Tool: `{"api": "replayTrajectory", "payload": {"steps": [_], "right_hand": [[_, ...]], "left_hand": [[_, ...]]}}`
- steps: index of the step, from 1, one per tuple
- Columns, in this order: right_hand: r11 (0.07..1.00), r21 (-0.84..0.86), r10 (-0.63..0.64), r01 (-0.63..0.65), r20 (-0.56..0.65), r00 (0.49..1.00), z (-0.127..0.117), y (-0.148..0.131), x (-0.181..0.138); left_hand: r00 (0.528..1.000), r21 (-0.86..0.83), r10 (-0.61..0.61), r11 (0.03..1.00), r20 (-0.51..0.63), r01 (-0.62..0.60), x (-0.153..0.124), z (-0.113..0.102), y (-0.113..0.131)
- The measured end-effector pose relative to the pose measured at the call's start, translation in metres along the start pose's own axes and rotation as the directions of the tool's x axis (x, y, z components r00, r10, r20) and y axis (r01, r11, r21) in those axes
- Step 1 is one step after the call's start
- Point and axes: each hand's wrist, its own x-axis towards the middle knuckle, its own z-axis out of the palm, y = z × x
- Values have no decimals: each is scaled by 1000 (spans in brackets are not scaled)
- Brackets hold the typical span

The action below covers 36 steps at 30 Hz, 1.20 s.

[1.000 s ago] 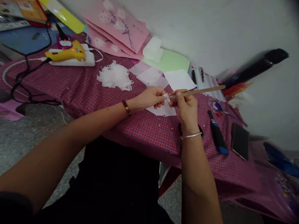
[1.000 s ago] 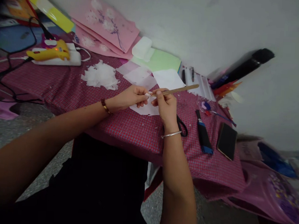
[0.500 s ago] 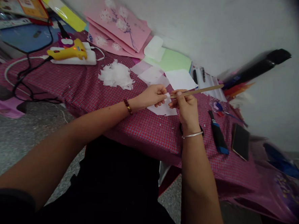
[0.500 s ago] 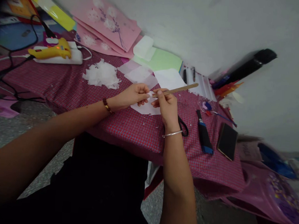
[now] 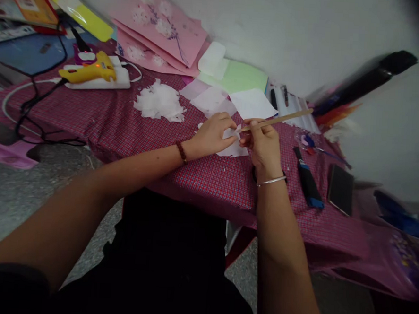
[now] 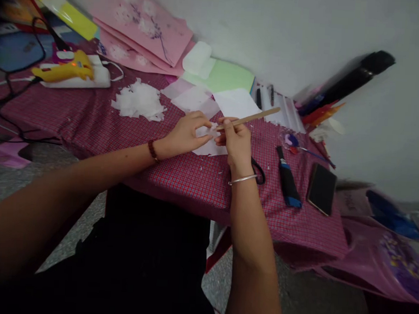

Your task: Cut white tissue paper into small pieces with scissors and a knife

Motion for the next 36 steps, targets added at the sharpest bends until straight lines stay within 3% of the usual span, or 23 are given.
{"api": "replayTrajectory", "payload": {"steps": [13,21,27,33,36], "right_hand": [[998,-61,15,-14,29,999,4,3,0],[999,-53,0,1,10,1000,2,4,2],[1000,-9,18,-19,-14,1000,2,0,1],[997,48,-57,62,-103,993,-2,-2,3],[996,19,-82,84,-73,994,-2,0,4]], "left_hand": [[998,54,-54,997,-35,56,4,-3,-5],[976,-128,-181,978,-121,165,8,-2,-7],[894,-467,-448,788,13,401,10,-8,2],[859,-621,-499,639,114,453,11,-9,4],[847,-705,-510,544,153,455,11,-9,1]]}}
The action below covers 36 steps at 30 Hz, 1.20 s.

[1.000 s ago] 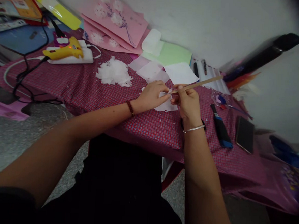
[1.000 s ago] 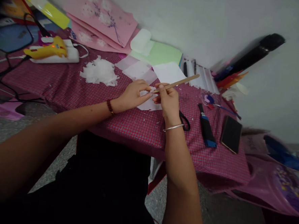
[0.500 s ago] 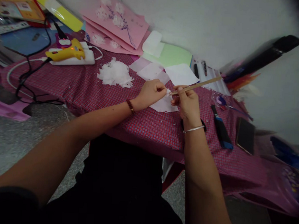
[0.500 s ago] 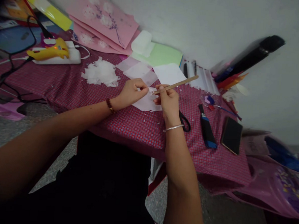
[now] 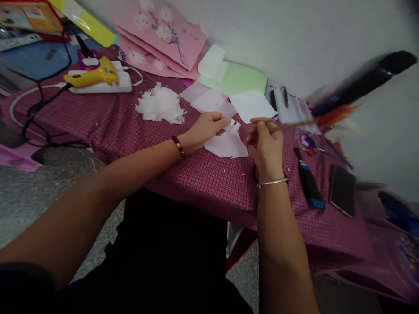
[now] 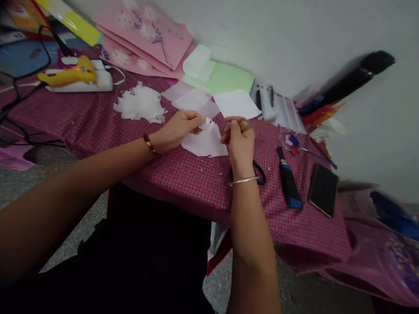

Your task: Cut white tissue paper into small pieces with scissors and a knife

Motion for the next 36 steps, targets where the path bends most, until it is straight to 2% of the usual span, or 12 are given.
{"api": "replayTrajectory", "payload": {"steps": [2,4,7,11,15,18,20,25,28,32,36], "right_hand": [[997,-65,-44,49,66,997,2,1,-1],[970,-191,-127,153,142,982,6,2,-3],[868,-398,-228,296,209,951,12,1,-9],[785,-515,-255,343,236,938,17,1,-14],[786,-511,-265,349,232,936,19,5,-10],[849,-442,-225,289,193,955,20,8,-7],[899,-385,-152,208,170,974,20,9,-6],[982,-189,41,-9,170,985,19,8,-7],[990,-59,136,-127,188,973,18,5,-8],[964,37,248,-262,219,944,18,0,-10],[949,80,277,-306,259,925,17,-2,-12]], "left_hand": [[1000,-63,-18,998,1,18,2,-2,-2],[1000,-111,-30,993,4,30,3,-4,-4],[999,-148,-33,988,29,37,5,-5,-7],[998,-127,-10,992,57,18,6,-5,-10],[995,-57,1,998,104,5,3,-5,-6],[989,25,32,999,141,-36,-1,-3,-3],[985,115,98,987,140,-114,-2,-1,-3],[940,387,329,858,89,-337,-2,1,-4],[891,510,436,742,127,-435,-6,0,-2],[841,551,493,648,222,-525,-12,-4,1],[833,601,500,599,236,-530,-12,-6,0]]}}
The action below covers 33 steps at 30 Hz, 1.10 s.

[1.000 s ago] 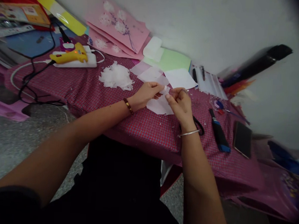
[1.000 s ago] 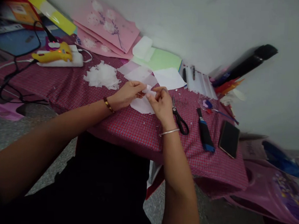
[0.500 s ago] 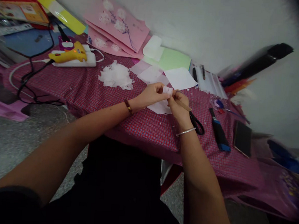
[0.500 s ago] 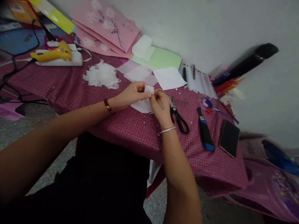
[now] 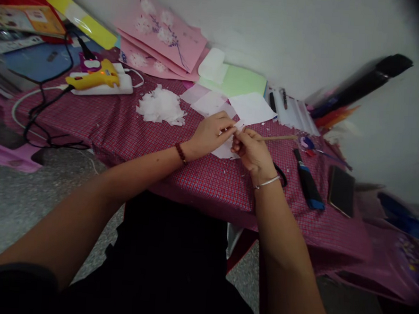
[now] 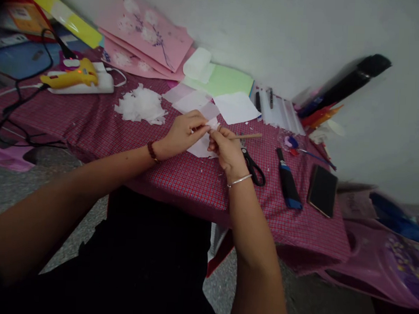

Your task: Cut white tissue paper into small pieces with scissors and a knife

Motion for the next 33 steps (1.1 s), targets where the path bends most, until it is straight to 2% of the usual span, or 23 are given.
{"api": "replayTrajectory", "payload": {"steps": [4,7,10,12,14,16,18,19,21,24,29,33], "right_hand": [[997,-80,-10,13,29,1000,-1,0,0],[989,-144,-35,34,-3,999,-2,0,1],[970,-220,-116,102,-53,992,-4,1,4],[949,-276,-183,154,-81,980,-5,2,6],[930,-319,-224,183,-97,970,-7,3,7],[919,-344,-240,192,-103,965,-9,4,8],[916,-353,-241,191,-103,965,-9,4,8],[916,-354,-239,190,-101,966,-10,3,8],[916,-353,-237,188,-99,966,-10,2,8],[918,-348,-240,191,-105,965,-11,0,8],[931,-311,-241,193,-126,962,-13,0,9],[943,-276,-235,184,-163,958,-13,1,10]], "left_hand": [[998,121,-57,991,23,54,3,0,-3],[996,201,-75,978,49,64,5,-1,-5],[992,202,-109,975,70,93,7,1,-5],[984,112,-148,984,102,136,8,2,-4],[963,-79,-203,972,178,220,8,3,-3],[923,-311,-258,886,287,345,9,4,-1],[880,-479,-299,750,368,455,9,3,0],[868,-528,-314,696,385,486,9,3,0],[864,-571,-339,651,372,501,9,2,-1],[885,-533,-365,706,290,466,10,2,-3],[939,-307,-317,888,131,342,9,1,-6],[950,-178,-305,933,67,312,8,2,-8]]}}
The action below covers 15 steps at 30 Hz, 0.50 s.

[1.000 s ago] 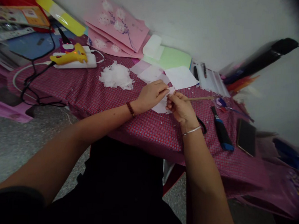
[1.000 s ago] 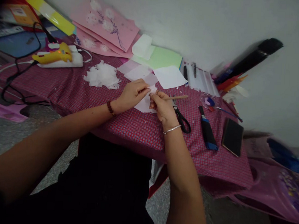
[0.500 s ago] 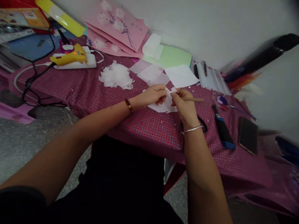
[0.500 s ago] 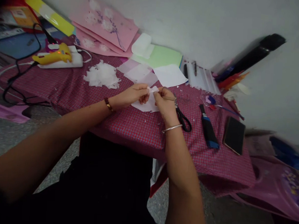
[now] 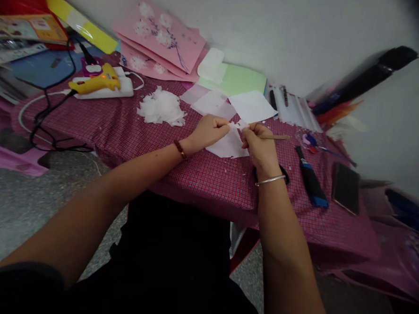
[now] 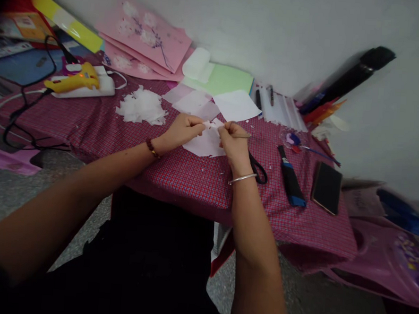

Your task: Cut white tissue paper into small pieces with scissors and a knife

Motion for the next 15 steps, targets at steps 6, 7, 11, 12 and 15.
{"api": "replayTrajectory", "payload": {"steps": [6,7,11,12,15], "right_hand": [[1000,-17,11,-12,-50,999,-1,1,0],[1000,-18,14,-15,-60,998,-2,1,1],[1000,-4,18,-18,-112,994,-5,-1,1],[1000,2,17,-17,-123,992,-6,-2,1],[1000,2,6,-6,-125,992,-7,-3,1]], "left_hand": [[999,57,-32,998,-31,34,2,-1,-3],[999,62,-43,997,-31,45,3,-2,-4],[987,16,-153,988,-49,154,6,-3,-6],[980,-39,-195,980,-45,193,6,-3,-5],[957,-316,-290,905,31,284,6,-5,0]]}}
